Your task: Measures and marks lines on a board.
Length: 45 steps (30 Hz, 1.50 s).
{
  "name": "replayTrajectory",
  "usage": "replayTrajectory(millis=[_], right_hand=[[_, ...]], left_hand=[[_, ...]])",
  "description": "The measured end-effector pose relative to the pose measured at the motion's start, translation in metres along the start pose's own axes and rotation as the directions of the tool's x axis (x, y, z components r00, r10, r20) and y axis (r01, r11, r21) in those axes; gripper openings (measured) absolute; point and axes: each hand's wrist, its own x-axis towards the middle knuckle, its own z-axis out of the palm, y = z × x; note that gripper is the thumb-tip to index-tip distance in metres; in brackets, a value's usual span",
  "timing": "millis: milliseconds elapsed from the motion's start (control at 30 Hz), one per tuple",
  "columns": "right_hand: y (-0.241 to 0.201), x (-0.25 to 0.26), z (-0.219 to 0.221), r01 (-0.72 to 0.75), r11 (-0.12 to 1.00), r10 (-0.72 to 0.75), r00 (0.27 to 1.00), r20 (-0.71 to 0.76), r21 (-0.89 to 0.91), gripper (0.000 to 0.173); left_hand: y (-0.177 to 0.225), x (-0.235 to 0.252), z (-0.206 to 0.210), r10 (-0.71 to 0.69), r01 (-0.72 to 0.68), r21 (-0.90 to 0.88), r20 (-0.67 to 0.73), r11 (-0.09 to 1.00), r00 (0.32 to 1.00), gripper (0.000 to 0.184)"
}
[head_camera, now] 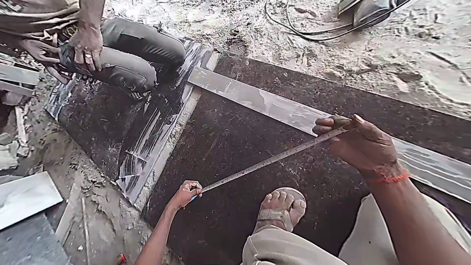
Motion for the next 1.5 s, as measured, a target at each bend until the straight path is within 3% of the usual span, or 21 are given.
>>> replayTrajectory(millis=[233, 433, 600, 700, 800, 867, 933, 1000, 1033, 1067, 1100, 1133, 1167, 1200, 1267, 1333, 1500], right_hand=[[-0.001, -0.005, -0.006, -0.033, 0.997, 0.040, 0.994, -0.097, 0.071, 0.035], [0.002, -0.005, 0.005, -0.055, 0.998, 0.055, 0.996, -0.065, 0.005, 0.035], [0.013, 0.005, 0.026, 0.118, 0.993, -0.118, 0.992, -0.033, -0.018, 0.052], [0.013, 0.007, 0.031, 0.105, 0.991, -0.089, 0.980, -0.178, 0.081, 0.061], [0.009, 0.012, 0.031, 0.089, 0.972, 0.015, 0.902, -0.431, 0.219, 0.055], [0.010, 0.017, 0.026, 0.103, 0.977, 0.025, 0.812, -0.584, 0.185, 0.041], [0.019, 0.023, 0.015, 0.101, 0.994, -0.052, 0.721, -0.692, 0.030, 0.027], [0.039, 0.023, 0.004, -0.053, 0.966, -0.148, 0.688, -0.711, -0.253, 0.024], [0.051, 0.021, 0.003, -0.189, 0.877, -0.190, 0.709, -0.679, -0.443, 0.026], [0.066, 0.015, 0.004, -0.313, 0.716, -0.184, 0.778, -0.601, -0.624, 0.029], [0.084, 0.008, 0.004, -0.380, 0.476, -0.108, 0.870, -0.482, -0.793, 0.029], [0.103, 0.002, 0.007, -0.360, 0.178, 0.039, 0.933, -0.358, -0.916, 0.028], [0.126, -0.004, 0.014, -0.274, -0.075, 0.174, 0.943, -0.283, -0.959, 0.036], [0.151, -0.011, 0.020, -0.170, -0.231, 0.244, 0.943, -0.227, -0.958, 0.044], [0.182, -0.025, 0.037, -0.043, -0.329, 0.319, 0.935, -0.154, -0.943, 0.043], [0.190, -0.031, 0.048, 0.030, -0.337, 0.374, 0.922, -0.105, -0.941, 0.021], [0.178, -0.024, 0.038, -0.018, -0.386, 0.374, 0.911, -0.174, -0.922, 0.059]], left_hand=[[-0.002, -0.003, -0.002, -0.007, 0.006, -0.009, -0.019, 1.000, 1.000, 0.018], [-0.001, -0.002, -0.014, 0.025, -0.021, 0.050, -0.081, 0.999, 0.996, 0.017], [0.005, 0.003, -0.015, 0.022, -0.018, 0.059, -0.073, 0.998, 0.997, 0.015], [0.006, 0.005, -0.011, 0.030, -0.026, 0.050, -0.081, 0.998, 0.996, 0.015], [0.005, 0.005, -0.009, 0.056, -0.049, 0.052, -0.127, 0.997, 0.990, 0.016], [0.006, 0.004, -0.008, 0.062, -0.053, 0.062, -0.153, 0.997, 0.986, 0.015], [0.004, 0.006, -0.008, 0.081, -0.071, 0.057, -0.190, 0.996, 0.978, 0.015], [0.003, 0.007, -0.010, 0.113, -0.101, 0.059, -0.279, 0.993, 0.954, 0.014], [0.005, 0.009, -0.010, 0.130, -0.111, 0.072, -0.361, 0.991, 0.923, 0.013], [0.007, 0.012, -0.011, 0.145, -0.107, 0.107, -0.456, 0.988, 0.878, 0.014], [0.010, 0.015, -0.013, 0.157, -0.082, 0.160, -0.549, 0.984, 0.821, 0.015], [0.015, 0.019, -0.018, 0.153, -0.027, 0.207, -0.624, 0.978, 0.767, 0.016], [0.021, 0.024, -0.025, 0.146, 0.038, 0.246, -0.682, 0.968, 0.716, 0.017], [0.028, 0.031, -0.033, 0.139, 0.096, 0.274, -0.724, 0.957, 0.676, 0.019], [0.042, 0.045, -0.049, 0.109, 0.186, 0.281, -0.777, 0.941, 0.620, 0.021], [0.055, 0.060, -0.059, 0.065, 0.247, 0.262, -0.798, 0.933, 0.600, 0.021], [0.078, 0.095, -0.073, 0.032, 0.322, 0.260, -0.820, 0.910, 0.572, 0.022]])
